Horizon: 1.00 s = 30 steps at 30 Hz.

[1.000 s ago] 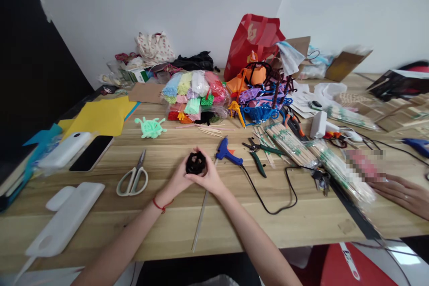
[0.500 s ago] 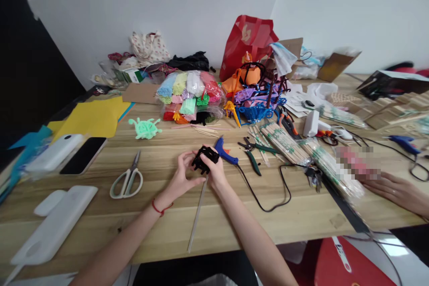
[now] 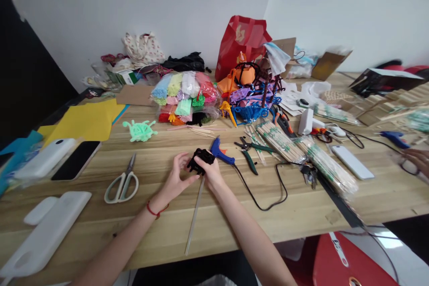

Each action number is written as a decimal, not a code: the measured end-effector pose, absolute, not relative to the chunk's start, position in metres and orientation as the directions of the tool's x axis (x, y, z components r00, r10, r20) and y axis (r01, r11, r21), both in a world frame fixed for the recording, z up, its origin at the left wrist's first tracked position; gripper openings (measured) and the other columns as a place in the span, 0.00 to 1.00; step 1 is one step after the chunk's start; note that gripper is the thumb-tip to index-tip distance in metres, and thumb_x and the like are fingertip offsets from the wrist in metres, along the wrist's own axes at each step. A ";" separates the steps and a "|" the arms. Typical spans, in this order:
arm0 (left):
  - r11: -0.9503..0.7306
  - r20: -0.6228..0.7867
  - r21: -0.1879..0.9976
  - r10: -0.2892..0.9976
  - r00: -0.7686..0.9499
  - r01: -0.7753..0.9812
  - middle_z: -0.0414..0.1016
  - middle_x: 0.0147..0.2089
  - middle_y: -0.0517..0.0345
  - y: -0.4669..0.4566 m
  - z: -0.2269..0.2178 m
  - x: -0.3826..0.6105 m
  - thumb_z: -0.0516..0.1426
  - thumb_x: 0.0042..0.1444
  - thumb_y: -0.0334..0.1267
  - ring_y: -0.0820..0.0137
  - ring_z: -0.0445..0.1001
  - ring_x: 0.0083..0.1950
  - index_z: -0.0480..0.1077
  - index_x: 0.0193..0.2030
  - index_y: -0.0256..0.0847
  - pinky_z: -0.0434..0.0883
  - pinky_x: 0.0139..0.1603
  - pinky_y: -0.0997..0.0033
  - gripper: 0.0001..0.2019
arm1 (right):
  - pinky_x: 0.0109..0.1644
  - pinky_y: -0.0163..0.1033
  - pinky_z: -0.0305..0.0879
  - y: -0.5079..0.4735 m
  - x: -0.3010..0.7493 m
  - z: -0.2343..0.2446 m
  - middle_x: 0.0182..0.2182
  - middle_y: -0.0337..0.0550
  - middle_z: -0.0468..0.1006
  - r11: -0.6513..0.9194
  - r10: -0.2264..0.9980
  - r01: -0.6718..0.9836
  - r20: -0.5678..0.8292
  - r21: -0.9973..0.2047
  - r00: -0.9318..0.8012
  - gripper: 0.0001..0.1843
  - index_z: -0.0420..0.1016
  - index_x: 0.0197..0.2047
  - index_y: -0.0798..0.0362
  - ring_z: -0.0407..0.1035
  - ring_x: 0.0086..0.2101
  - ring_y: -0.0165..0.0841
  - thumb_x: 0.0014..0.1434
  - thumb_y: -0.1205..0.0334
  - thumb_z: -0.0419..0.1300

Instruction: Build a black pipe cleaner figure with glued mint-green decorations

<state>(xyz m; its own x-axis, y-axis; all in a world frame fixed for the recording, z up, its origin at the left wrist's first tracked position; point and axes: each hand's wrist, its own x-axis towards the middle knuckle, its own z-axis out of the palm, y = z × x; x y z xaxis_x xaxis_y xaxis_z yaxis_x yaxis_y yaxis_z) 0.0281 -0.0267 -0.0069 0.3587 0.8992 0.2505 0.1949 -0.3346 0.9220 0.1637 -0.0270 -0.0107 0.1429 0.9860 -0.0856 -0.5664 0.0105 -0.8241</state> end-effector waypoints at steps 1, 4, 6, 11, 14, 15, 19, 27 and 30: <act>-0.340 0.252 0.918 0.897 0.364 0.203 0.67 0.54 0.47 -0.026 -0.007 0.028 0.63 0.51 0.43 0.63 0.70 0.51 0.50 0.59 0.44 0.70 0.50 0.58 0.34 | 0.40 0.42 0.74 -0.027 0.163 -0.012 0.32 0.40 0.78 0.030 0.985 -0.529 -0.064 -0.848 0.159 0.23 0.72 0.40 0.52 0.74 0.32 0.35 0.42 0.56 0.72; -0.359 0.252 0.901 0.890 0.380 0.243 0.64 0.60 0.45 -0.025 -0.008 0.026 0.63 0.51 0.42 0.59 0.66 0.60 0.52 0.60 0.44 0.67 0.58 0.54 0.33 | 0.50 0.46 0.71 -0.027 0.163 -0.013 0.39 0.41 0.77 0.129 0.980 -0.341 0.068 -0.931 0.187 0.28 0.71 0.43 0.49 0.73 0.40 0.37 0.38 0.55 0.74; -0.367 0.254 0.895 0.887 0.385 0.254 0.63 0.62 0.45 -0.024 -0.010 0.024 0.63 0.50 0.40 0.59 0.64 0.62 0.53 0.61 0.44 0.65 0.61 0.53 0.34 | 0.56 0.47 0.66 -0.028 0.165 -0.012 0.48 0.44 0.74 0.198 0.976 -0.205 0.173 -0.959 0.132 0.34 0.70 0.49 0.48 0.70 0.48 0.39 0.37 0.53 0.74; -0.397 0.315 0.890 0.892 0.325 0.225 0.65 0.61 0.45 -0.014 -0.016 0.021 0.63 0.51 0.39 0.59 0.66 0.62 0.58 0.60 0.43 0.65 0.62 0.52 0.30 | 0.65 0.49 0.54 -0.028 0.173 -0.013 0.62 0.52 0.61 0.314 0.945 -0.017 0.315 -0.949 -0.087 0.55 0.57 0.64 0.46 0.58 0.60 0.43 0.34 0.52 0.76; -0.346 0.318 0.909 0.936 0.150 0.233 0.66 0.59 0.46 -0.003 -0.022 0.014 0.65 0.48 0.42 0.59 0.67 0.61 0.59 0.58 0.43 0.64 0.63 0.52 0.31 | 0.65 0.51 0.51 -0.025 0.177 -0.017 0.65 0.51 0.57 0.330 0.938 -0.011 0.329 -0.944 -0.108 0.60 0.52 0.67 0.43 0.55 0.62 0.43 0.34 0.52 0.76; -0.335 0.325 0.916 0.942 0.080 0.223 0.65 0.59 0.46 0.002 -0.023 0.011 0.65 0.48 0.42 0.59 0.66 0.61 0.58 0.58 0.43 0.63 0.63 0.52 0.32 | 0.65 0.51 0.53 -0.023 0.178 -0.018 0.64 0.50 0.57 0.327 0.942 -0.013 0.327 -0.945 -0.079 0.57 0.53 0.66 0.42 0.56 0.61 0.43 0.35 0.53 0.76; -0.297 0.311 0.929 0.950 -0.034 0.222 0.63 0.60 0.44 0.017 -0.027 -0.002 0.65 0.46 0.41 0.59 0.66 0.62 0.57 0.58 0.43 0.63 0.63 0.53 0.33 | 0.53 0.44 0.66 -0.018 0.181 -0.021 0.50 0.46 0.72 0.308 0.946 -0.045 0.300 -0.950 0.124 0.27 0.72 0.47 0.48 0.71 0.45 0.35 0.44 0.54 0.72; -0.334 0.337 0.893 0.940 0.043 0.300 0.63 0.60 0.43 0.017 -0.020 -0.008 0.65 0.47 0.39 0.59 0.65 0.62 0.52 0.62 0.43 0.63 0.63 0.52 0.37 | 0.40 0.40 0.68 -0.016 0.189 -0.020 0.28 0.41 0.76 0.220 0.950 0.071 0.230 -0.973 0.209 0.16 0.76 0.31 0.53 0.70 0.32 0.33 0.57 0.48 0.59; -0.402 0.390 0.854 0.915 0.105 0.330 0.61 0.62 0.43 0.014 -0.015 -0.008 0.66 0.46 0.40 0.58 0.62 0.65 0.50 0.64 0.43 0.60 0.65 0.51 0.41 | 0.43 0.41 0.69 -0.010 0.192 -0.019 0.30 0.43 0.78 0.217 0.931 0.082 0.232 -0.973 0.281 0.17 0.77 0.35 0.53 0.72 0.34 0.35 0.58 0.48 0.57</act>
<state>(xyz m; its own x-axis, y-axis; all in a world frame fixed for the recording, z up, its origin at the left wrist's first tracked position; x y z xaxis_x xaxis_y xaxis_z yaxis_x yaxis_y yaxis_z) -0.0084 0.0138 -0.0154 0.1052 0.9149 0.3898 0.3301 -0.4019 0.8541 0.1925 -0.0099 -0.0187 0.2805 0.9315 0.2317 0.0819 0.2173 -0.9727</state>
